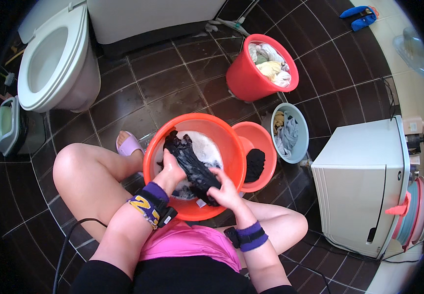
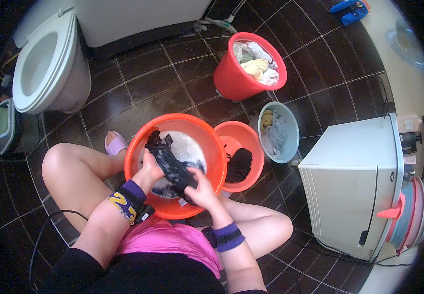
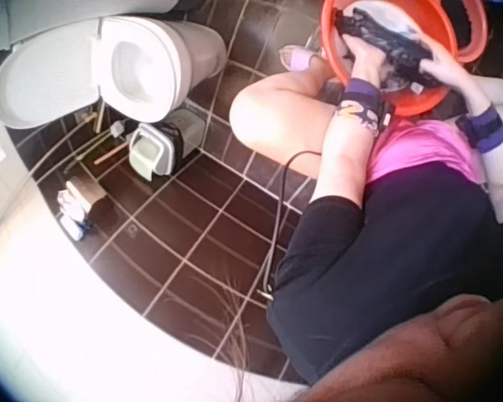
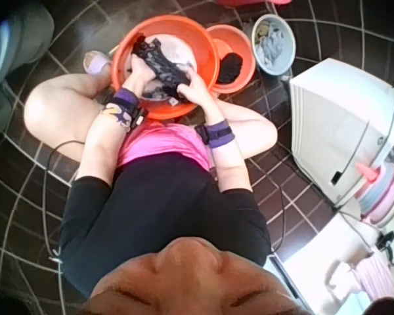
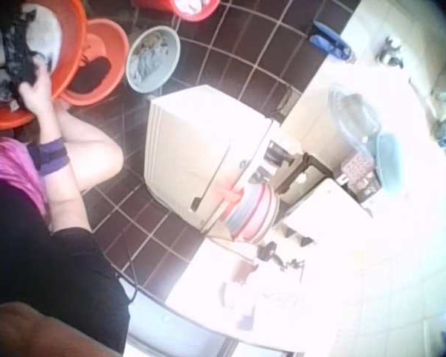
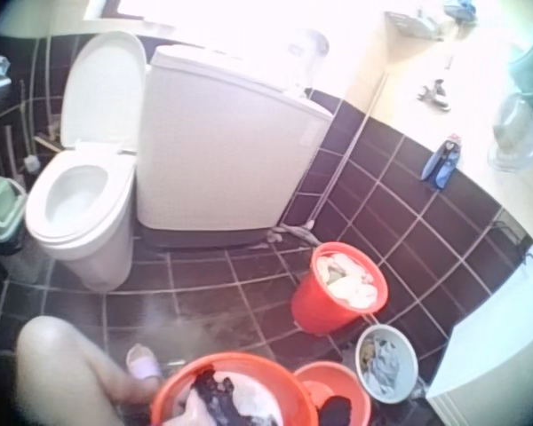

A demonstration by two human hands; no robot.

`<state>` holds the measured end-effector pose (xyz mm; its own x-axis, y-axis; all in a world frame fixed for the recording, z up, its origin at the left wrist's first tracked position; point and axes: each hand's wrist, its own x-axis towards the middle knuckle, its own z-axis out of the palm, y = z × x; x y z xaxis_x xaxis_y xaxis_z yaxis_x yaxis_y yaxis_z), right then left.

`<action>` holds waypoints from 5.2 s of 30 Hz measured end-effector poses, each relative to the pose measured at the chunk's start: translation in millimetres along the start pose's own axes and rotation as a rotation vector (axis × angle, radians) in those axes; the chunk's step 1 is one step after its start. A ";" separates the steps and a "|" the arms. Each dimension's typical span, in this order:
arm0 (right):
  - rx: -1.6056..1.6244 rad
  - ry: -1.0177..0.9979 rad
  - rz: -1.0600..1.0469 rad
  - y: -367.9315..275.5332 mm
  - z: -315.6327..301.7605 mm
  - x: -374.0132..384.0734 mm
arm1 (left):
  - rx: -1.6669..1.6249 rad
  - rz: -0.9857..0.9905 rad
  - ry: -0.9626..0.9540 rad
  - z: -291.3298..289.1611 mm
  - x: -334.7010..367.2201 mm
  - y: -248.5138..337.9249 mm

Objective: The person washes a black garment by hand in an orange bucket filled with soapy water. They scrub the fabric against itself and squeeze the garment to clean it.

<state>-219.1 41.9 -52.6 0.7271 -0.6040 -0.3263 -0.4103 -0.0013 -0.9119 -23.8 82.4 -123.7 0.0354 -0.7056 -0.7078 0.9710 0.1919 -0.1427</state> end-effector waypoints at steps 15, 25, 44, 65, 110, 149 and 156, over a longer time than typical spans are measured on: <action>-0.619 0.673 -0.251 -34.5 41.2 49.1 | 0.115 0.022 0.047 13.2 -13.1 -53.1; -0.632 0.635 -0.240 -46.3 54.0 44.4 | 0.093 -0.108 -0.011 -0.5 -12.1 -50.3; 0.169 0.271 -0.086 -17.9 17.2 33.1 | 0.727 0.227 -0.099 -26.9 4.8 -59.2; -0.019 0.038 0.072 -25.9 -3.1 -23.8 | 0.195 -0.163 -0.144 3.5 -2.6 -15.4; 0.792 0.096 0.176 -19.6 -2.2 10.8 | 0.462 0.104 -0.540 35.0 -43.4 -25.3; -0.216 0.696 -0.041 -14.4 23.5 48.4 | 0.354 -0.033 0.121 29.1 -38.6 -53.0; -0.307 0.568 -0.216 -3.6 24.5 22.0 | 0.166 -0.041 -0.233 52.1 -56.9 -23.8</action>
<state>-188.2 48.2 -62.5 0.4429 -0.8894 0.1135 -0.4869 -0.3449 -0.8025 -36.6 82.4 -44.0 0.0300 -0.8517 -0.5232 0.9975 0.0592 -0.0392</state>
